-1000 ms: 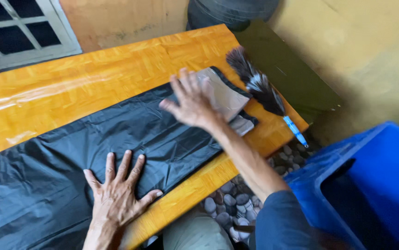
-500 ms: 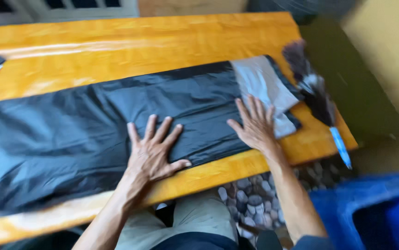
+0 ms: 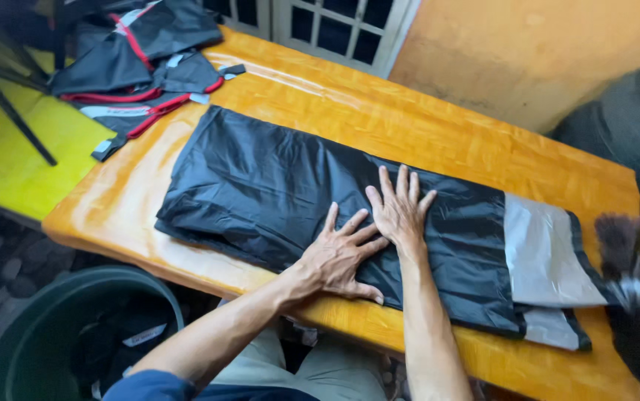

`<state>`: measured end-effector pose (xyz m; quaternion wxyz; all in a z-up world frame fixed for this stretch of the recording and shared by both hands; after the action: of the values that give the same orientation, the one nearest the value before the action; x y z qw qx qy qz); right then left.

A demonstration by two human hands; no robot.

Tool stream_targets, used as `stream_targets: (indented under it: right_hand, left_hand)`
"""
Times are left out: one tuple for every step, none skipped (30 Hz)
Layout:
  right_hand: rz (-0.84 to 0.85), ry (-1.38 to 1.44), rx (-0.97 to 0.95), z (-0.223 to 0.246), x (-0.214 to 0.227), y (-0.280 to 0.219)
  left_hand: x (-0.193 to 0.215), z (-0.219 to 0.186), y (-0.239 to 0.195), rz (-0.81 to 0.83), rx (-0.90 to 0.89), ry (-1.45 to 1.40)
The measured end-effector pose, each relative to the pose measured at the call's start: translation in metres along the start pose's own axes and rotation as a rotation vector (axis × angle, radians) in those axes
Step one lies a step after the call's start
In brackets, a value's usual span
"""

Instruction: The person folds a large black tarp on a wooden table, repeatedly folding it in half and smoothing it out. They then roll the folded tarp tightly into a compact bundle and place it into a small black drawstring bag.

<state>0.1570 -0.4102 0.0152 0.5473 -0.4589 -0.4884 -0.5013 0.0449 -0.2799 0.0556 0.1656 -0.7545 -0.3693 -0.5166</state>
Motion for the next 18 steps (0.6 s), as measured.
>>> stream_targets:
  right_hand:
    - [0.000,-0.032,-0.013,-0.002,-0.004,-0.002]
    - [-0.002,-0.065,-0.025,-0.004,-0.008,-0.003]
    - [0.005,-0.063,-0.007,0.000,-0.010,-0.008]
    - [0.015,-0.056,-0.010,0.001,-0.011,-0.014]
    - [-0.002,-0.049,-0.018,0.000,-0.004,-0.012]
    - [-0.021,-0.048,-0.004,-0.003,-0.003,-0.002]
    - [-0.040,-0.044,0.010,-0.007,-0.009,-0.003]
    - [-0.059,-0.039,0.024,-0.011,-0.016,-0.004]
    - [-0.056,-0.045,0.038,-0.010,-0.017,-0.003]
    - [-0.050,-0.062,0.008,-0.011,-0.020,-0.002]
    - [-0.045,-0.079,-0.019,-0.012,-0.021,0.001]
    - [-0.044,-0.085,-0.004,-0.010,-0.018,-0.001]
    - [-0.024,-0.083,-0.028,-0.010,-0.016,-0.002]
    - [-0.004,-0.080,-0.052,-0.009,-0.014,-0.002]
    - [-0.004,-0.077,-0.041,-0.006,-0.010,-0.004]
    - [0.009,-0.077,-0.046,-0.005,-0.006,-0.006]
    - [0.025,-0.074,-0.058,-0.005,-0.004,-0.010]
    - [0.030,-0.066,-0.055,-0.002,-0.003,-0.009]
  left_hand:
    - [0.002,-0.003,-0.004,-0.024,-0.022,-0.044]
    - [0.003,-0.006,-0.008,-0.050,-0.044,-0.087]
    - [-0.004,-0.004,-0.009,-0.054,-0.024,-0.086]
    - [-0.009,0.001,-0.009,-0.077,0.055,-0.198]
    - [-0.010,0.009,-0.001,-0.114,0.114,-0.293]
    - [-0.003,0.020,0.020,-0.132,0.114,-0.276]
    - [0.004,0.033,0.031,-0.271,0.217,-0.285]
    - [0.010,0.047,0.039,-0.411,0.320,-0.291]
    - [0.019,0.060,0.053,-0.421,0.330,-0.293]
    - [0.029,0.073,0.065,-0.418,0.364,-0.151]
    - [0.041,0.086,0.078,-0.414,0.398,-0.007]
    - [0.043,0.095,0.080,-0.424,0.410,-0.008]
    - [0.039,0.108,0.083,-0.285,0.483,0.087]
    - [0.036,0.122,0.085,-0.143,0.554,0.179]
    - [0.042,0.122,0.072,-0.145,0.565,0.183]
    - [0.047,0.127,0.058,-0.115,0.656,0.167]
    - [0.049,0.129,0.043,-0.076,0.742,0.152]
    - [0.057,0.131,0.033,-0.071,0.748,0.157]
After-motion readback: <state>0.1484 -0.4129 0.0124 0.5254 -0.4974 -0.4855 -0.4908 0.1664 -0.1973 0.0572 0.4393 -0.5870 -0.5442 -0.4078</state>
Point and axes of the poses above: each hand's wrist, its own y-axis towards the middle knuckle, its own x-axis out of the back of the hand, z = x × y, the point moved 6 cm from there along y, towards the middle knuckle, and after that the axes turned 5 degrees about -y, right-handed, at the moved point
